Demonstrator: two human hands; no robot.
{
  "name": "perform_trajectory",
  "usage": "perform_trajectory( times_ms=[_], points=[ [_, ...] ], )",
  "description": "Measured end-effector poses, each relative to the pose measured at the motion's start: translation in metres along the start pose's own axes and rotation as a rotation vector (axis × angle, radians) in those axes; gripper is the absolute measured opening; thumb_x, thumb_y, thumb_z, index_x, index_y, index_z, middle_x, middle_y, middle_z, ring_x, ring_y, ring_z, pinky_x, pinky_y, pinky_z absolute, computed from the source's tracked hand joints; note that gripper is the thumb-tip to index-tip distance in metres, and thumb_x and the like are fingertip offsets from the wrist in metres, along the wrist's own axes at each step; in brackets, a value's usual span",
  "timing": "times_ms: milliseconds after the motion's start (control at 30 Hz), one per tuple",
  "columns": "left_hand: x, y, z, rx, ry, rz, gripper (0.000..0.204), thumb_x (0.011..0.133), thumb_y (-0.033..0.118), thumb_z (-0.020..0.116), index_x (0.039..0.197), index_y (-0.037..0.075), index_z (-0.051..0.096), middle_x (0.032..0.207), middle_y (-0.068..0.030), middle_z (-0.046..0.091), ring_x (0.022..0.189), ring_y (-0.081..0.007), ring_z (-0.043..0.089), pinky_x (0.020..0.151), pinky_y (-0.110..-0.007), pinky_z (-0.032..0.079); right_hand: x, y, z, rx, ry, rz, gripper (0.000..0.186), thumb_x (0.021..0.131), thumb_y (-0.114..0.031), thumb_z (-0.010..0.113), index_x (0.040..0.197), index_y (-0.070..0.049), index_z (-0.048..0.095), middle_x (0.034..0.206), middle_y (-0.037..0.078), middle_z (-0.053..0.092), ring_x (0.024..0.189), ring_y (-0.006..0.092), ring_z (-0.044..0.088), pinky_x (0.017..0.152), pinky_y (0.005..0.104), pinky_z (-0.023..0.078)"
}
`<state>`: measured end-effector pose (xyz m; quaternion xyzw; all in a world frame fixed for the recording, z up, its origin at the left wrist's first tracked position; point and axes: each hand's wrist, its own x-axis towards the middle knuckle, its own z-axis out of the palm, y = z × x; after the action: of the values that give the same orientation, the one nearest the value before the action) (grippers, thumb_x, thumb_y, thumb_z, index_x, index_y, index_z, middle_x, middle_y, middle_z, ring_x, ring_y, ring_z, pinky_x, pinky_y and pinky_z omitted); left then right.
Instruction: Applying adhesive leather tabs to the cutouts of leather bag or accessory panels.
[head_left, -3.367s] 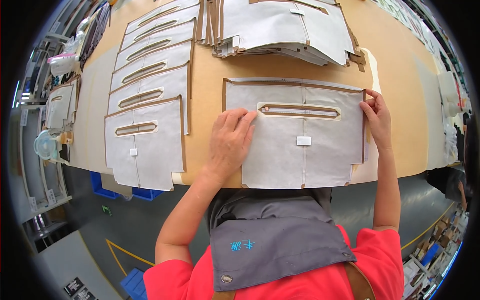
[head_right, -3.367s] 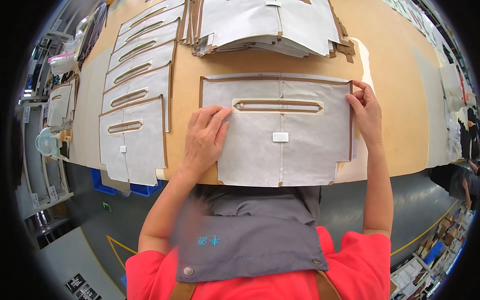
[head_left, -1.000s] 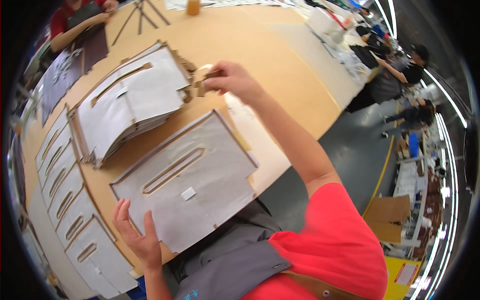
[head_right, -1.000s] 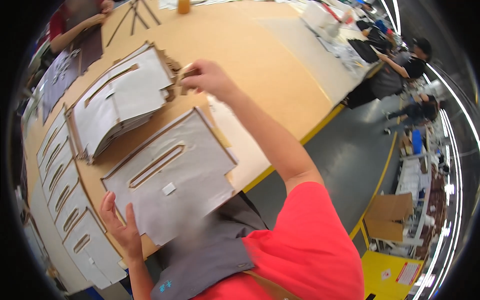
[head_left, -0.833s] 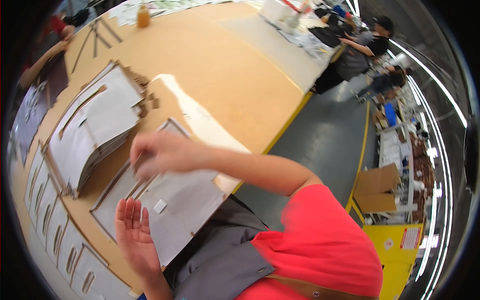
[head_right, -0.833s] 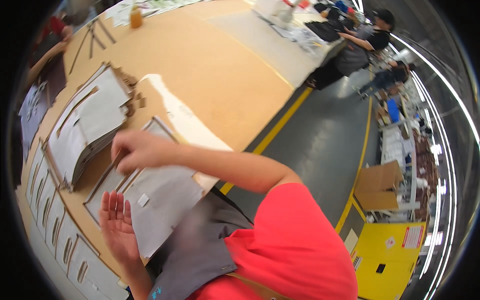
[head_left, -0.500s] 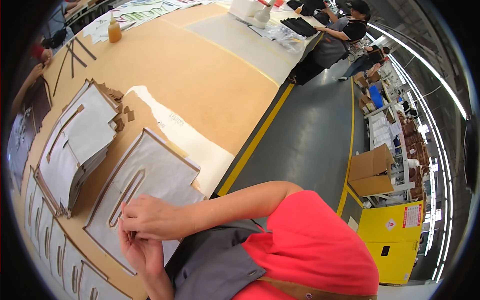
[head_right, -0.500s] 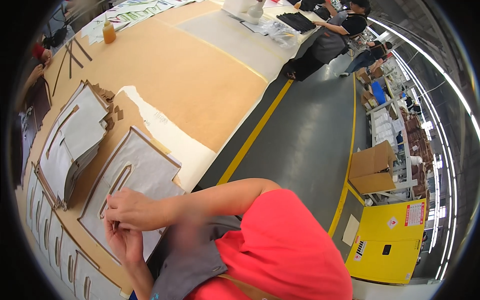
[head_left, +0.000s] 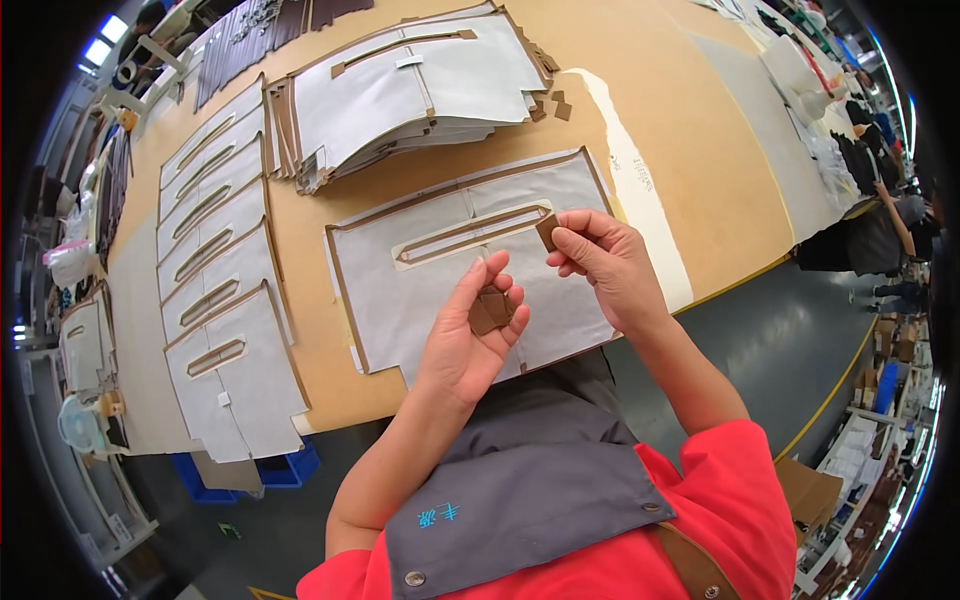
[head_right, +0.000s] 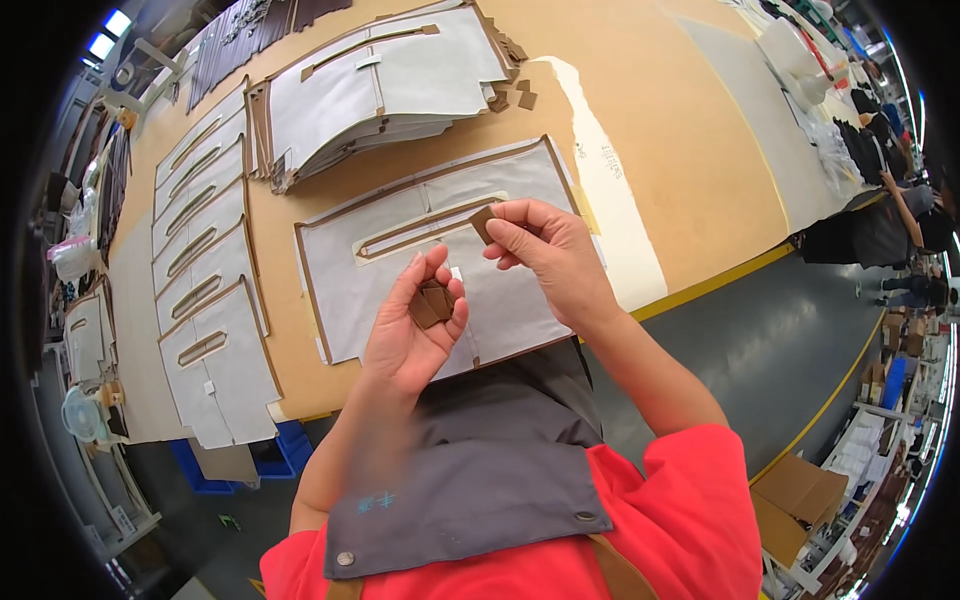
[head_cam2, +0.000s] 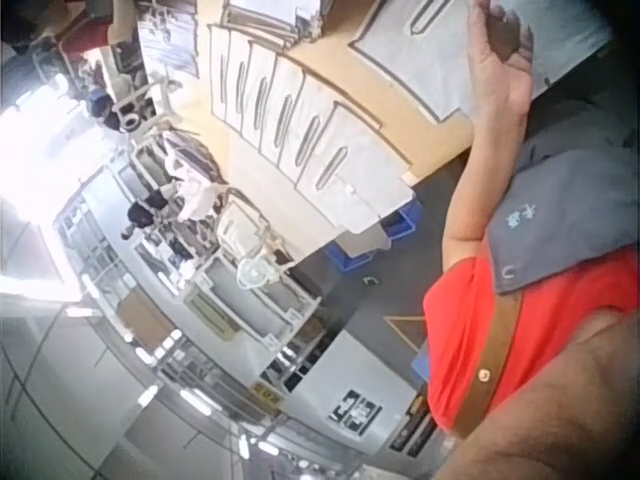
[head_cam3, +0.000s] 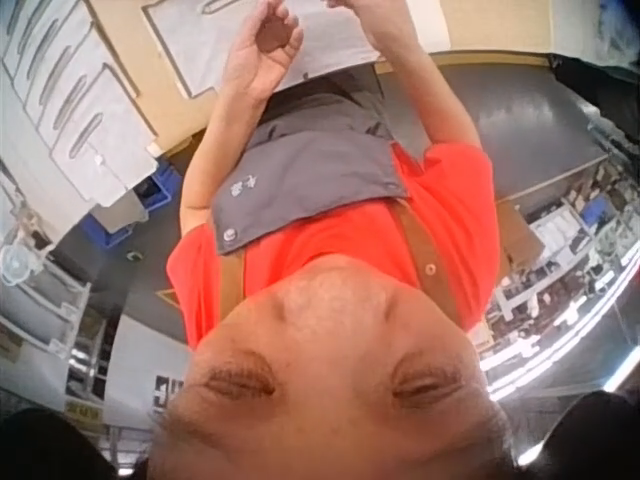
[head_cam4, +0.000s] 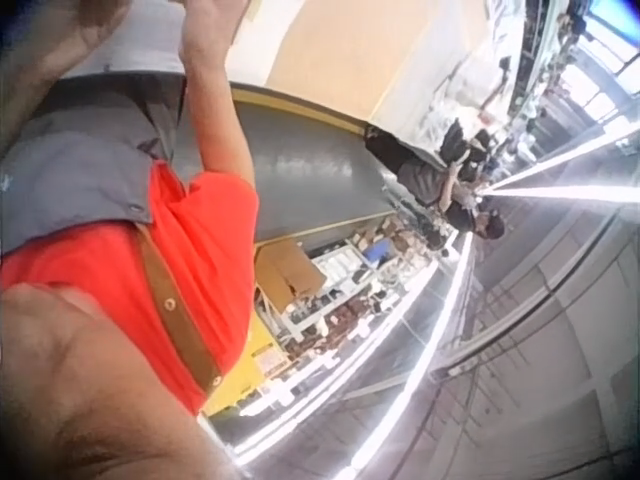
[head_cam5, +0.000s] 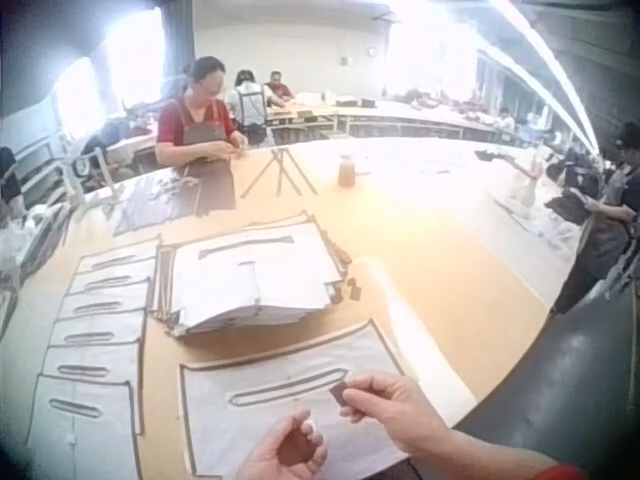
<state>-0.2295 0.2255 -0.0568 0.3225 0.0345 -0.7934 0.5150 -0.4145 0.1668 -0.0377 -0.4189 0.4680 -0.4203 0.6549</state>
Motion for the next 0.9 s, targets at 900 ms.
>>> perform_trajectory(
  times_ms=[900],
  points=[
    [0.06,-0.01,0.009,2.164,-0.219,1.257,0.031,0.078,0.006,0.067,0.109,0.007,0.071,0.109,-0.0025,0.066,0.066,-0.0168,0.064,0.057,-0.03,0.052,0.071,-0.031,-0.067,-0.52,-0.148,0.105,0.017,0.093,-0.022,0.07,0.093,-0.005,0.065,0.079,-0.001,0.061,0.067,0.0055,0.057,0.057,0.0221,0.049]
  ],
)
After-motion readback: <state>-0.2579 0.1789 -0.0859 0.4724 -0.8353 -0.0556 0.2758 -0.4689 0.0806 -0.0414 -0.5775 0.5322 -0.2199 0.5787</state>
